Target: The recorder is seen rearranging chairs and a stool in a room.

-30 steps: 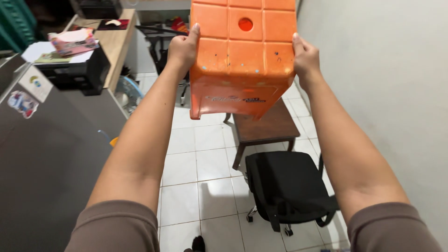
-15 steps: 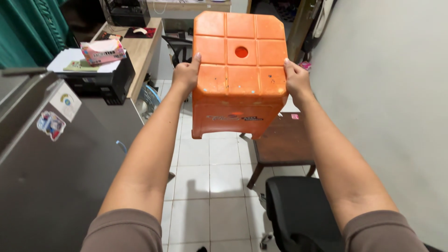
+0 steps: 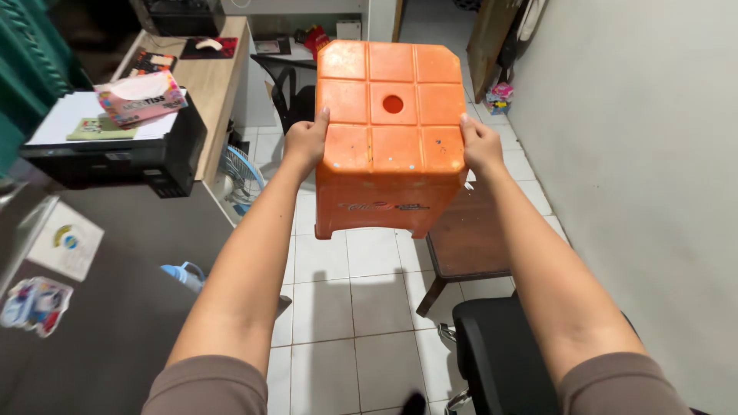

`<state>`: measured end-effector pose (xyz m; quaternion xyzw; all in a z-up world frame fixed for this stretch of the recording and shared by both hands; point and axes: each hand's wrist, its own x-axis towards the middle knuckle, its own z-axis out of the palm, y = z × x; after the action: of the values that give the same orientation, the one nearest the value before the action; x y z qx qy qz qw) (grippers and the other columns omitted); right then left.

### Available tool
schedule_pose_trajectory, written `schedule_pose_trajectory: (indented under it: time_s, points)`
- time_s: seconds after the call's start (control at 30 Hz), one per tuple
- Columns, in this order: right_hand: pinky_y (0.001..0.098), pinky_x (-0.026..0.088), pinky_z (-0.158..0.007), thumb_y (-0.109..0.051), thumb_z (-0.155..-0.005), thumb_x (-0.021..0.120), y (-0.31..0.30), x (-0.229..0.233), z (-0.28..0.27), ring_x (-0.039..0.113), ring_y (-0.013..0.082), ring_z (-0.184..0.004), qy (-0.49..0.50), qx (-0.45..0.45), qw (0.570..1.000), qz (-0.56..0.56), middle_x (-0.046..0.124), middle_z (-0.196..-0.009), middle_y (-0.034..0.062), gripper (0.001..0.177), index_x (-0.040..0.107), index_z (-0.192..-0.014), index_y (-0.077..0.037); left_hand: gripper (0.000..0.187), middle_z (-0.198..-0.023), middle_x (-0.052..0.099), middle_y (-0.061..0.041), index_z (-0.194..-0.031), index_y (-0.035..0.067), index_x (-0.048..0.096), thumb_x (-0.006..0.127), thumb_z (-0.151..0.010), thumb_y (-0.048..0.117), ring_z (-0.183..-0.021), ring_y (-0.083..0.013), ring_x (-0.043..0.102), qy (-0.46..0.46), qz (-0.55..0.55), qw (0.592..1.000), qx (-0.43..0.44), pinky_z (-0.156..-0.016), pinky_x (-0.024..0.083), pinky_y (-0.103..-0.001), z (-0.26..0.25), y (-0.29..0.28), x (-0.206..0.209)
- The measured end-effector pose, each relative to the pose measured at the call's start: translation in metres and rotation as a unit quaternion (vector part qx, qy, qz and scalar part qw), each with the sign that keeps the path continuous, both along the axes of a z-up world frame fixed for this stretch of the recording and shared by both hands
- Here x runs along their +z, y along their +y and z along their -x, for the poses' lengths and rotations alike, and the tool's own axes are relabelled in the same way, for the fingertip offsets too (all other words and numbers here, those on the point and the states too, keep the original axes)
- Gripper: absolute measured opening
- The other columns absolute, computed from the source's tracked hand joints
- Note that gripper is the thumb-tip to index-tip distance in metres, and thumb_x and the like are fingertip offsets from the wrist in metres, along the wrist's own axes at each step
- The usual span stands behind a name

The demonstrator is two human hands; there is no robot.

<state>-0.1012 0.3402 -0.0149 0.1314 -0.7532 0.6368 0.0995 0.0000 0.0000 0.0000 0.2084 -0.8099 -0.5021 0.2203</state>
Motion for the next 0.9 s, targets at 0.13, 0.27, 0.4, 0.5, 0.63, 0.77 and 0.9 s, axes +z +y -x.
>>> schedule_pose_trajectory:
  time_s: [0.13, 0.27, 0.4, 0.5, 0.63, 0.77, 0.9]
  points:
    - [0.0273, 0.051, -0.09, -0.039, -0.104, 0.056, -0.008, -0.013, 0.023, 0.066, 0.0115, -0.102, -0.017, -0.02, 0.998, -0.055, 0.076, -0.11, 0.0081, 0.045, 0.072, -0.123, -0.001, 0.068, -0.089, 0.075, -0.018, -0.084, 0.002, 0.074, 0.058, -0.09, 0.068, -0.087, -0.0283, 0.072, -0.019, 0.002, 1.0, 0.001, -0.082, 0.054, -0.04, 0.035, -0.006, -0.029]
    - [0.0275, 0.052, -0.09, -0.039, -0.103, 0.056, -0.014, -0.017, 0.052, 0.068, 0.0116, -0.103, -0.075, 0.009, 0.997, -0.025, 0.075, -0.114, 0.0068, 0.045, 0.071, -0.125, -0.003, 0.069, -0.091, 0.075, -0.018, -0.084, 0.0, 0.075, 0.059, -0.089, 0.067, -0.089, -0.0301, 0.072, -0.035, 0.001, 0.999, 0.021, -0.084, 0.054, -0.04, 0.071, -0.009, -0.049]
    - [0.028, 0.052, -0.09, -0.039, -0.104, 0.056, -0.019, -0.023, 0.106, 0.067, 0.013, -0.103, -0.094, 0.033, 0.995, -0.012, 0.076, -0.115, 0.0084, 0.046, 0.072, -0.126, -0.002, 0.072, -0.093, 0.075, -0.021, -0.084, -0.002, 0.075, 0.057, -0.091, 0.067, -0.092, -0.0336, 0.072, -0.072, 0.009, 0.997, 0.026, -0.087, 0.053, -0.041, 0.111, -0.008, -0.039]
    - [0.0282, 0.052, -0.089, -0.039, -0.104, 0.055, -0.024, -0.018, 0.132, 0.067, 0.0138, -0.102, -0.123, 0.037, 0.992, -0.013, 0.075, -0.114, 0.0084, 0.045, 0.071, -0.125, -0.003, 0.07, -0.098, 0.075, -0.021, -0.089, -0.001, 0.074, 0.057, -0.091, 0.068, -0.096, -0.0326, 0.071, -0.069, 0.004, 0.997, 0.044, -0.088, 0.052, -0.042, 0.135, -0.008, -0.045]
    - [0.0272, 0.053, -0.088, -0.038, -0.102, 0.056, -0.029, -0.041, 0.171, 0.067, 0.0124, -0.101, -0.115, 0.057, 0.992, -0.015, 0.075, -0.113, 0.0066, 0.044, 0.07, -0.126, -0.004, 0.071, -0.097, 0.076, -0.021, -0.089, -0.003, 0.074, 0.058, -0.09, 0.066, -0.096, -0.0308, 0.073, -0.062, -0.015, 0.997, 0.046, -0.089, 0.053, -0.041, 0.157, -0.013, -0.071]
    - [0.0299, 0.053, -0.088, -0.04, -0.102, 0.058, -0.031, -0.1, 0.211, 0.069, 0.015, -0.1, -0.089, 0.032, 0.993, -0.077, 0.077, -0.11, 0.0099, 0.045, 0.073, -0.123, -0.003, 0.07, -0.098, 0.075, -0.021, -0.095, -0.003, 0.074, 0.058, -0.091, 0.065, -0.098, -0.0301, 0.072, -0.072, -0.023, 0.996, 0.047, -0.089, 0.053, -0.04, 0.167, -0.016, -0.102]
    - [0.0313, 0.053, -0.091, -0.044, -0.103, 0.056, -0.037, -0.147, 0.214, 0.07, 0.0158, -0.104, -0.083, 0.045, 0.988, -0.119, 0.077, -0.112, 0.0108, 0.047, 0.072, -0.124, -0.005, 0.07, -0.1, 0.075, -0.022, -0.099, -0.004, 0.074, 0.057, -0.092, 0.064, -0.1, -0.0315, 0.072, -0.117, -0.033, 0.991, 0.049, -0.091, 0.053, -0.04, 0.172, -0.023, -0.145]
